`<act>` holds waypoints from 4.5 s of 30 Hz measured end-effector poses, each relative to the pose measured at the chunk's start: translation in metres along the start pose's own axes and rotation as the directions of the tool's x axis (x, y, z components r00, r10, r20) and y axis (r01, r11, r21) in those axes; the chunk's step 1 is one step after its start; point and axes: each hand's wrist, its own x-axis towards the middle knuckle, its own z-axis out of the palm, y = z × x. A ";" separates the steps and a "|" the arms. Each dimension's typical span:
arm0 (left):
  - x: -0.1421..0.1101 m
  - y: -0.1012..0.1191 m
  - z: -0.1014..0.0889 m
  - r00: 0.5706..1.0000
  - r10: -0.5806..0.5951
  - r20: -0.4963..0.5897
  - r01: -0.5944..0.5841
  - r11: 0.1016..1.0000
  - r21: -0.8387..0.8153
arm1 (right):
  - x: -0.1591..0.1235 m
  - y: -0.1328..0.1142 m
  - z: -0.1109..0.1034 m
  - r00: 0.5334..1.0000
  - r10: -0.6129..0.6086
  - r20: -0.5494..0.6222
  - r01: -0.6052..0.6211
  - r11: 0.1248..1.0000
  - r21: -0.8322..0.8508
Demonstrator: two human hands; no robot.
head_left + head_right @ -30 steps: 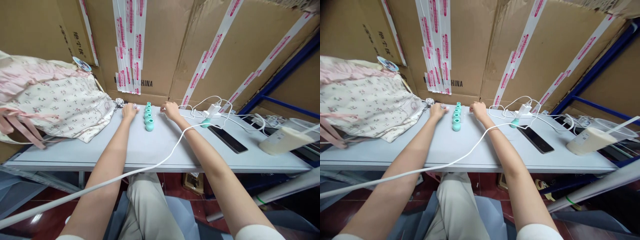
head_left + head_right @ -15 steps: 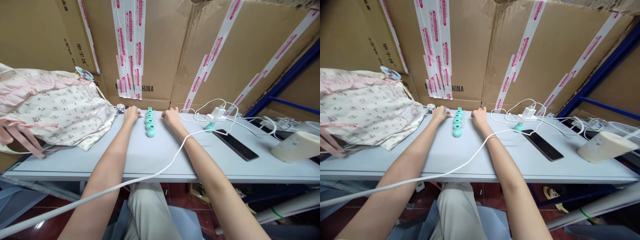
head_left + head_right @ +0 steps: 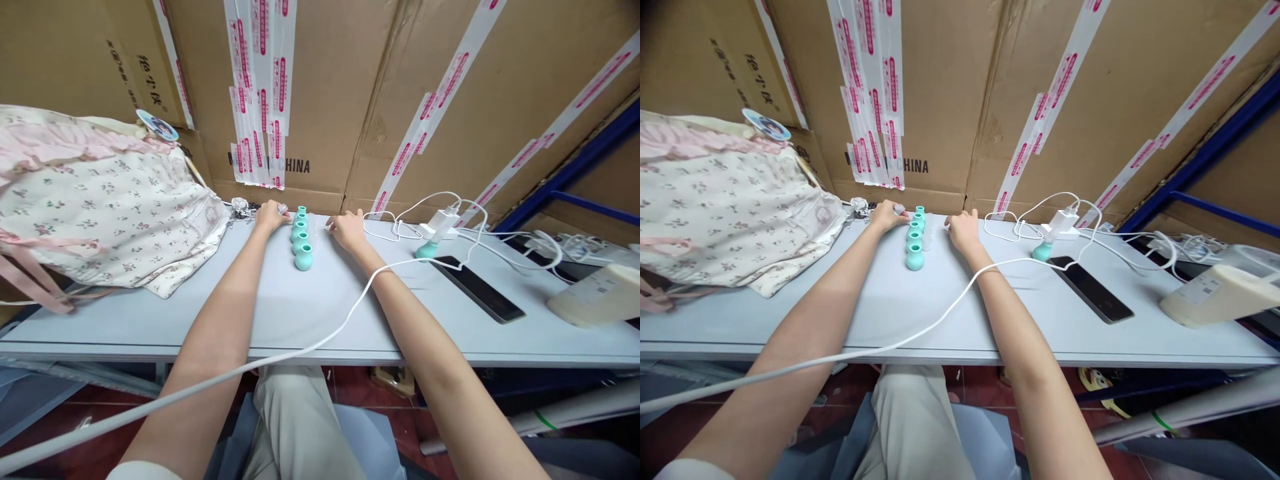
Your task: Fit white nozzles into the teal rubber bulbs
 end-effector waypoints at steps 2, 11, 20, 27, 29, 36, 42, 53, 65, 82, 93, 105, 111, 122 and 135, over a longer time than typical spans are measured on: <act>0.000 -0.002 0.002 1.000 -0.011 -0.010 0.011 1.000 -0.013 | 0.000 0.000 0.001 1.000 0.008 0.005 -0.008 1.000 0.017; -0.003 -0.007 0.006 0.998 -0.010 -0.062 0.007 0.999 -0.044 | 0.000 0.002 0.005 1.000 0.006 -0.030 -0.006 1.000 0.025; -0.003 -0.008 0.008 0.997 -0.026 -0.077 0.023 0.999 -0.039 | 0.001 0.004 0.004 1.000 0.023 -0.021 -0.023 0.999 0.037; -0.005 -0.008 0.005 0.997 -0.015 -0.074 0.013 1.000 -0.029 | 0.000 0.004 0.001 0.999 0.033 -0.027 -0.031 0.997 0.070; -0.006 -0.008 0.005 0.998 -0.005 -0.062 0.003 0.999 -0.032 | 0.000 0.004 0.001 0.999 0.034 -0.028 -0.032 0.997 0.066; -0.015 -0.008 -0.001 0.981 -0.022 -0.191 0.018 1.000 -0.024 | -0.003 0.011 -0.018 0.979 0.100 -0.178 -0.073 0.986 0.152; -0.034 0.032 -0.024 0.901 0.199 -0.386 -0.172 0.980 0.103 | -0.009 0.002 -0.053 0.875 0.259 -0.410 -0.015 0.859 0.512; -0.068 0.069 -0.029 0.678 0.661 -0.323 -0.608 0.750 0.259 | -0.023 -0.024 -0.069 0.774 0.066 -0.630 0.293 0.844 0.449; -0.061 0.067 -0.034 0.787 0.543 -0.295 -0.606 0.771 -0.197 | -0.027 -0.017 -0.052 0.656 -0.226 -0.720 0.259 0.964 -0.066; -0.051 0.048 -0.032 0.847 0.519 0.112 -0.257 0.585 -0.769 | -0.027 -0.010 -0.044 0.687 -0.338 -0.643 0.348 0.930 -0.117; -0.055 0.053 -0.038 0.857 0.509 0.077 -0.314 0.636 -0.705 | -0.030 -0.006 -0.046 0.665 -0.336 -0.667 0.274 0.941 -0.200; -0.051 0.052 -0.027 0.851 0.522 0.061 -0.342 0.637 -0.691 | -0.025 -0.006 -0.042 0.637 -0.417 -0.648 0.323 0.908 -0.267; -0.048 0.050 -0.024 0.882 0.470 0.039 -0.321 0.659 -0.680 | -0.023 -0.012 -0.046 0.678 -0.428 -0.597 0.330 0.904 -0.273; -0.052 0.051 -0.025 0.880 0.472 0.048 -0.311 0.649 -0.694 | -0.028 -0.008 -0.045 0.647 -0.482 -0.591 0.348 0.876 -0.334; -0.053 0.056 -0.027 0.881 0.472 0.033 -0.323 0.650 -0.688 | -0.022 -0.007 -0.041 0.691 -0.426 -0.584 0.330 0.905 -0.269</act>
